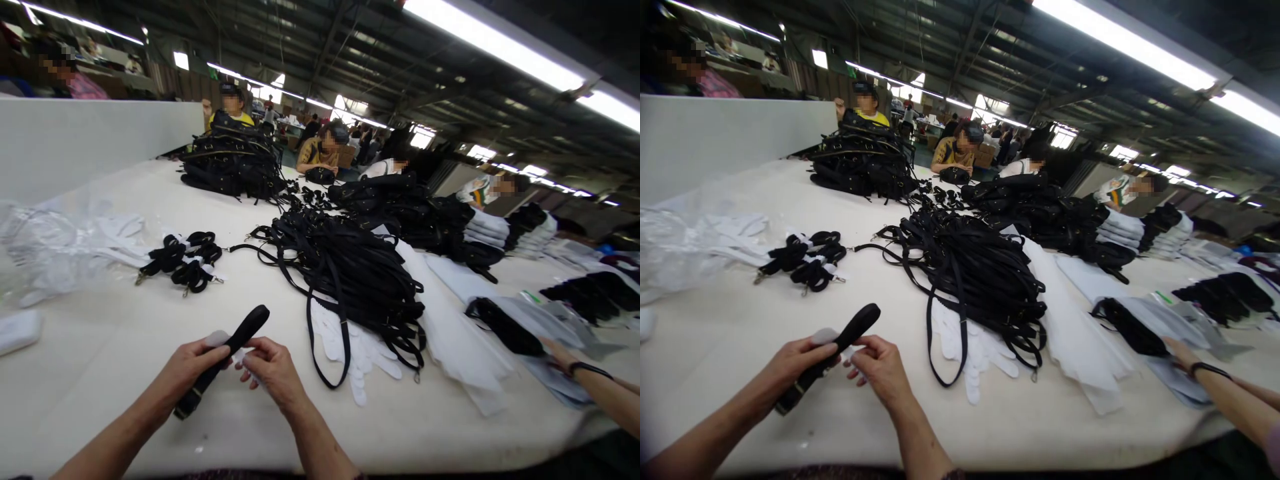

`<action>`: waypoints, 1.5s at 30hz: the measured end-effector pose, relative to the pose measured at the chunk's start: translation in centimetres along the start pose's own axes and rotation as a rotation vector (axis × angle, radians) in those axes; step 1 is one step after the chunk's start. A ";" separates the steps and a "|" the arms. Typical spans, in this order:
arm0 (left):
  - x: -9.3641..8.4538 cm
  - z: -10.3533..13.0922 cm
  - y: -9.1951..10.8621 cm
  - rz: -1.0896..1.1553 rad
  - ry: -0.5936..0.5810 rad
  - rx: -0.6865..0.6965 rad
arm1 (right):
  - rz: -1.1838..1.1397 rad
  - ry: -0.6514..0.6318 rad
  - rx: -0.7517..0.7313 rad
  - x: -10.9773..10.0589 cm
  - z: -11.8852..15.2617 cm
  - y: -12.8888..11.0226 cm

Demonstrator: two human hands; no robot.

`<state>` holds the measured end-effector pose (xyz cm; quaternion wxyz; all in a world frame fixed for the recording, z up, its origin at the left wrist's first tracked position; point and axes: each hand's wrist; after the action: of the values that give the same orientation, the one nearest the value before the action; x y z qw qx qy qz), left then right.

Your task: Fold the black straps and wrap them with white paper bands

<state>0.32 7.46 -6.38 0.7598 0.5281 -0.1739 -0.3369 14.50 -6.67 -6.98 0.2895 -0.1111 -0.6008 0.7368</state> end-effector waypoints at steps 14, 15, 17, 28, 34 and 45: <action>-3.7 -0.5 4.0 0.343 0.006 -0.185 | 0.111 -0.206 -0.347 2.0 -1.1 -4.6; -3.6 -0.5 3.8 0.345 0.003 -0.185 | 0.144 -0.189 -0.389 2.0 -1.1 -4.5; -3.4 -0.4 3.8 0.321 0.001 -0.176 | 0.224 -0.133 -0.502 1.8 -0.9 -4.1; -1.4 -0.6 -2.8 -0.809 0.134 0.507 | 0.664 -0.039 -0.752 1.6 -0.8 3.6; -0.6 -0.8 -6.4 -0.864 0.164 0.615 | 0.291 0.104 -0.244 2.4 -1.7 5.6; -0.7 -1.1 -4.8 -0.864 0.190 0.383 | 0.083 0.170 0.036 3.3 -2.4 4.0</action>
<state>-1.08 7.72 -11.16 0.4519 0.7109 0.0730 -0.5340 11.87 -3.25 -10.81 0.3106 -0.1926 -0.5558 0.7467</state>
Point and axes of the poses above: each hand's wrist, its own z-axis away from the middle knuckle, its own x-axis out of the palm, y = z × x, and after that the axes turned 8 degrees about y, right-handed
